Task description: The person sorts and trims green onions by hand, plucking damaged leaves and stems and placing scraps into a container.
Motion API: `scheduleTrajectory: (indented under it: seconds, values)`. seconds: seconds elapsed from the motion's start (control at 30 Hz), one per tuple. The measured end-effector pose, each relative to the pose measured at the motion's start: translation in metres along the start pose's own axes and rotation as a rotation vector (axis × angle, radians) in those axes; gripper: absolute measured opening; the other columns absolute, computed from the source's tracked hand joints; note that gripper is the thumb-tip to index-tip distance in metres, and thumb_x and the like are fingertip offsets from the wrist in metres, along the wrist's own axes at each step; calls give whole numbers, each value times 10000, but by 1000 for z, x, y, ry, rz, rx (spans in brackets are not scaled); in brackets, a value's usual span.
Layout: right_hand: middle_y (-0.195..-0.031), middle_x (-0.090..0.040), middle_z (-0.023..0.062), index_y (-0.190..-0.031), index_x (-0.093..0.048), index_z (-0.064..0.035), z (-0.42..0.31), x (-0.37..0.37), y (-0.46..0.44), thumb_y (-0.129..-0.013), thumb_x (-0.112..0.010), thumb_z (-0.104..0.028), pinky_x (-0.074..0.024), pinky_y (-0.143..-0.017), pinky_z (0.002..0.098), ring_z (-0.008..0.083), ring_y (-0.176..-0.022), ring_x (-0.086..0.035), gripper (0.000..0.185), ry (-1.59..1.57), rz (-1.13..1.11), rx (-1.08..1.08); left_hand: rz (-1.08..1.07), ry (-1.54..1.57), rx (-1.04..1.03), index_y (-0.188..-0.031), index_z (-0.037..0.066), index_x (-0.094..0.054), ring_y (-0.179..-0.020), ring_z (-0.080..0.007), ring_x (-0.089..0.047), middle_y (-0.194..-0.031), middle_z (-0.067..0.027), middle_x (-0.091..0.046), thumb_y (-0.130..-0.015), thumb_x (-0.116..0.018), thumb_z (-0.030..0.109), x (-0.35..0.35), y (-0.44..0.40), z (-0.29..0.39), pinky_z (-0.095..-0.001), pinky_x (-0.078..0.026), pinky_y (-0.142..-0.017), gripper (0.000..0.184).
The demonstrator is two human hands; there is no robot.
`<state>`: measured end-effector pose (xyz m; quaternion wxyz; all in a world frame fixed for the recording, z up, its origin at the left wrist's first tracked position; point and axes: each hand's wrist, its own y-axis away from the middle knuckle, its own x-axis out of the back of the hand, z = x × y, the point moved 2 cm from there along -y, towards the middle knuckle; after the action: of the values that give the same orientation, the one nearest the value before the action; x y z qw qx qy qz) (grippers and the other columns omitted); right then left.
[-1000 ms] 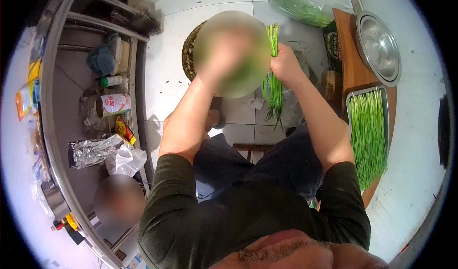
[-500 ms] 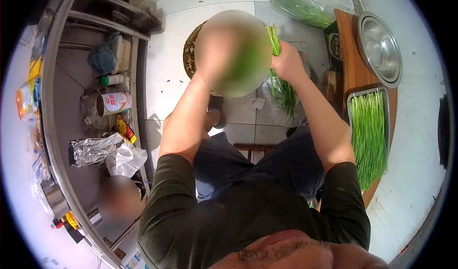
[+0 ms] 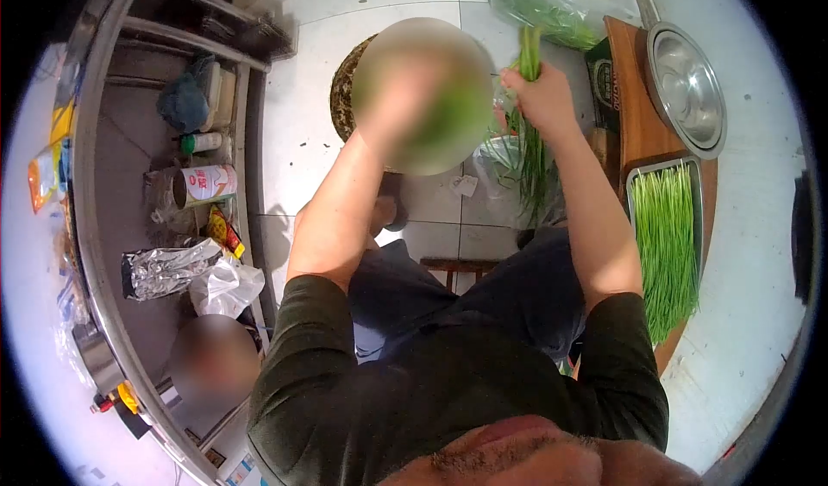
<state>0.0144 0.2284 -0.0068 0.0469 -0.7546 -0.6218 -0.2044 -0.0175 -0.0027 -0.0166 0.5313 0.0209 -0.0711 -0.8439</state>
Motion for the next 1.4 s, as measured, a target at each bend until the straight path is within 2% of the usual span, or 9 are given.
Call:
scheduleTrajectory:
  seconds: [0.13,0.23,0.33,0.53,0.77,0.87,1.0,1.13,1.4]
  values:
    - [-651,-638,91,-842,-659,4,11,-25,3,-777,-717,-326,-479,-554,319,152,-559,-603,341,-96,-110,47,-7,77,-43,-1147,54,-638,-957,-133,-595,-1072,-36,-650,-948,-570,280,-15,5,14,-275,-477,-835,308]
    - [-646,-634,81,-848,-648,-3,8,-37,10,-766,-738,-301,-470,-553,308,143,-560,-594,322,-158,-152,111,16,-181,53,-1007,37,-694,-792,-95,-571,-862,-9,-662,-932,-609,271,-19,-12,8,-263,-463,-724,259]
    - [-661,-645,104,-872,-641,-19,16,-40,9,-760,-745,-260,-479,-592,337,202,-596,-611,286,-152,-152,120,115,-407,-24,-833,20,-701,-620,-138,-561,-641,-43,-620,-900,-629,266,-21,-8,14,-290,-454,-618,264]
    - [-699,-658,140,-883,-647,-20,-1,-33,17,-763,-724,-278,-489,-623,360,244,-627,-634,294,38,-106,191,20,-548,98,-907,22,-702,-657,-85,-516,-715,-6,-627,-908,-622,199,-18,-5,31,-257,-430,-614,194]
    - [-663,-638,134,-884,-645,-14,7,-24,11,-773,-698,-306,-481,-609,362,243,-605,-617,317,105,-152,161,217,-68,148,-876,-1,-704,-693,-79,-563,-783,-21,-665,-885,-645,182,23,-15,12,-243,-452,-645,192]
    - [-633,-622,107,-881,-648,-21,13,-23,4,-774,-691,-307,-473,-588,353,204,-569,-598,309,63,-167,90,308,-616,127,-856,1,-719,-711,-95,-594,-803,-38,-681,-855,-690,201,37,-13,12,-254,-474,-652,202]
    - [-624,-616,71,-871,-648,-31,7,-27,8,-773,-696,-301,-466,-566,332,154,-541,-585,292,-63,-206,63,289,-646,-81,-915,17,-734,-721,-105,-596,-804,-48,-688,-834,-724,225,12,-5,12,-266,-482,-662,223]
    - [-626,-615,54,-867,-644,-29,13,-39,7,-774,-707,-275,-453,-545,305,140,-546,-585,270,-170,-270,50,151,-229,7,-903,11,-714,-673,-46,-524,-742,19,-637,-868,-702,165,-20,-5,10,-216,-426,-602,159]
    - [-621,-607,42,-843,-650,-28,-2,-36,14,-771,-721,-257,-441,-527,287,124,-528,-571,250,-92,-279,73,160,-135,58,-845,7,-684,-634,-42,-498,-686,30,-599,-898,-675,167,-25,-6,9,-216,-412,-581,168]
